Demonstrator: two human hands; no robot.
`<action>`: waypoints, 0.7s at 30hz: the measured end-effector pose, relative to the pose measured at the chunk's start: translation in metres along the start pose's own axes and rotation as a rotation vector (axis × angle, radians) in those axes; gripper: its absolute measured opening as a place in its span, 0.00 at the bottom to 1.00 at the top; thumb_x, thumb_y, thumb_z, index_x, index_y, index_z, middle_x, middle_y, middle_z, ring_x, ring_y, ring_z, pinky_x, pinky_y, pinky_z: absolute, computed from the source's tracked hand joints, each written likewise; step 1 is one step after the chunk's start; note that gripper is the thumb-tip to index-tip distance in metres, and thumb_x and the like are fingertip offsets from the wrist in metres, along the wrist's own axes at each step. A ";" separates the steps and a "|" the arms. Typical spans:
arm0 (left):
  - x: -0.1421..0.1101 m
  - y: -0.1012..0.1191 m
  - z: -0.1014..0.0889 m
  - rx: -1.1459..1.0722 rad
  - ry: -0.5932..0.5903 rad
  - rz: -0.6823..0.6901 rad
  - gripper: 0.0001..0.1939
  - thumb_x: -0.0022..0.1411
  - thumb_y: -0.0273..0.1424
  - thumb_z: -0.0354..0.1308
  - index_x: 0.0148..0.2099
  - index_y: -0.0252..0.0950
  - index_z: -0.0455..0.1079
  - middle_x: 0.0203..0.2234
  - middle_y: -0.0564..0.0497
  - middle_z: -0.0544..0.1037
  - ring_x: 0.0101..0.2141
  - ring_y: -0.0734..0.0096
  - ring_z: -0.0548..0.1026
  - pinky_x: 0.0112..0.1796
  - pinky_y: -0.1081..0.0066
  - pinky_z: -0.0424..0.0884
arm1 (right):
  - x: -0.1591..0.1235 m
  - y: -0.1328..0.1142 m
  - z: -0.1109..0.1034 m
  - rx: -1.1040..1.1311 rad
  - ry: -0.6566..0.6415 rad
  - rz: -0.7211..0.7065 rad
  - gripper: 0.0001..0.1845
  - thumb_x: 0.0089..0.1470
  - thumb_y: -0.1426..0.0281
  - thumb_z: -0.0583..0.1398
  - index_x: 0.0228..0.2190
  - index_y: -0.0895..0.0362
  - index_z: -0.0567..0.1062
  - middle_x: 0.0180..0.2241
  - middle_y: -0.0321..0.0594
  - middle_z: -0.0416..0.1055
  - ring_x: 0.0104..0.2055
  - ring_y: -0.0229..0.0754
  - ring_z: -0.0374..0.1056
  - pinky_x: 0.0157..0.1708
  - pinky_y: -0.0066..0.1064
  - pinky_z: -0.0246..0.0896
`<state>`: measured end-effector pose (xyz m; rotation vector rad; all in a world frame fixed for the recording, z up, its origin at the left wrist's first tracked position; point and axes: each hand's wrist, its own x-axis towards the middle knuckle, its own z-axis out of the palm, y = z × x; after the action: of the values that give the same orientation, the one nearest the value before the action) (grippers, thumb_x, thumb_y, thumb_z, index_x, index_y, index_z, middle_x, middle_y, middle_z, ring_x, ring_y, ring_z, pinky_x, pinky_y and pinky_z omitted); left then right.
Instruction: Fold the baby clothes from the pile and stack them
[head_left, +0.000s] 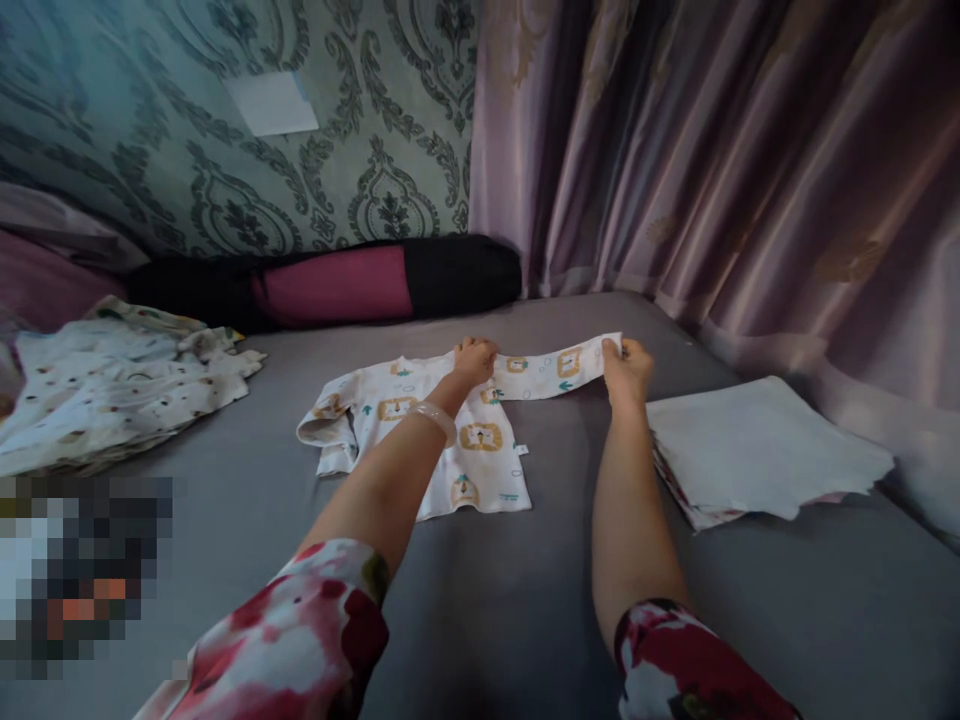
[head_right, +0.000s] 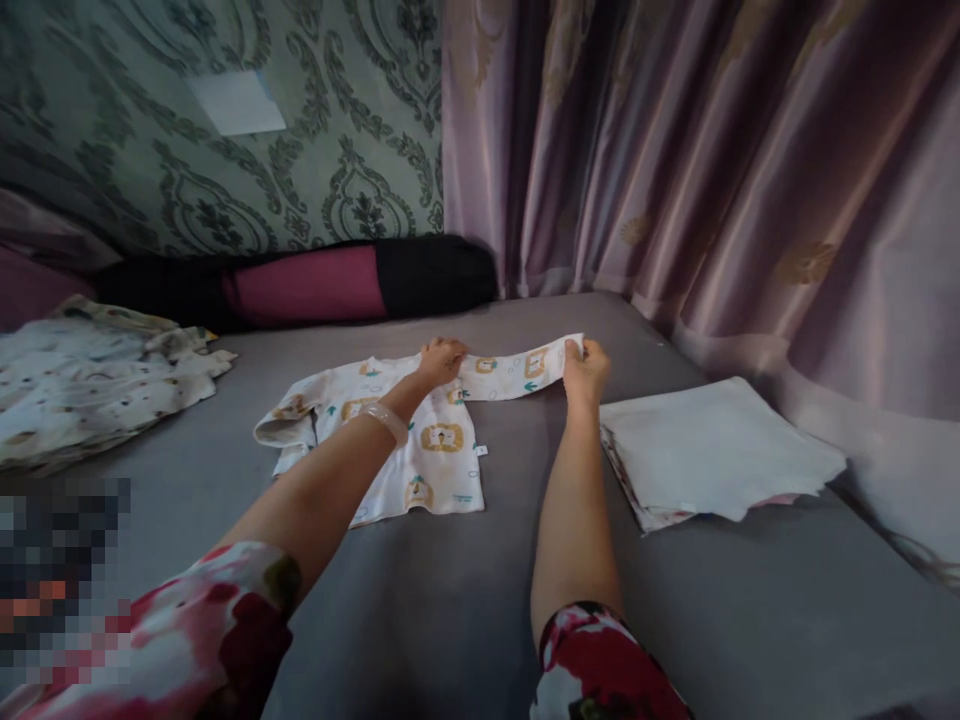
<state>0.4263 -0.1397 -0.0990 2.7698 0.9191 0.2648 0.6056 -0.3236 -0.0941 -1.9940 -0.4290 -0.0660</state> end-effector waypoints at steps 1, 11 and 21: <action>0.006 0.000 0.001 0.017 -0.034 0.002 0.18 0.65 0.29 0.45 0.50 0.44 0.73 0.51 0.48 0.74 0.53 0.54 0.64 0.51 0.54 0.61 | 0.001 0.001 -0.003 0.028 -0.028 0.020 0.19 0.53 0.64 0.55 0.42 0.63 0.75 0.36 0.48 0.76 0.36 0.45 0.71 0.36 0.31 0.65; 0.030 0.004 -0.006 0.043 -0.171 -0.083 0.14 0.55 0.27 0.56 0.44 0.41 0.76 0.49 0.45 0.73 0.54 0.51 0.65 0.50 0.55 0.62 | 0.006 -0.001 -0.018 0.169 -0.080 0.068 0.27 0.46 0.75 0.55 0.50 0.64 0.71 0.43 0.49 0.76 0.40 0.43 0.73 0.39 0.30 0.67; 0.028 -0.005 0.020 -0.045 -0.032 -0.186 0.16 0.64 0.30 0.48 0.48 0.43 0.74 0.49 0.47 0.75 0.53 0.56 0.67 0.50 0.56 0.58 | 0.003 0.015 -0.003 -0.272 0.035 0.068 0.22 0.52 0.77 0.54 0.48 0.64 0.74 0.45 0.53 0.75 0.49 0.49 0.70 0.51 0.38 0.61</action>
<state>0.4508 -0.1217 -0.1169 2.6171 1.1390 0.2067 0.6139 -0.3312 -0.1054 -2.2695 -0.3434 -0.1222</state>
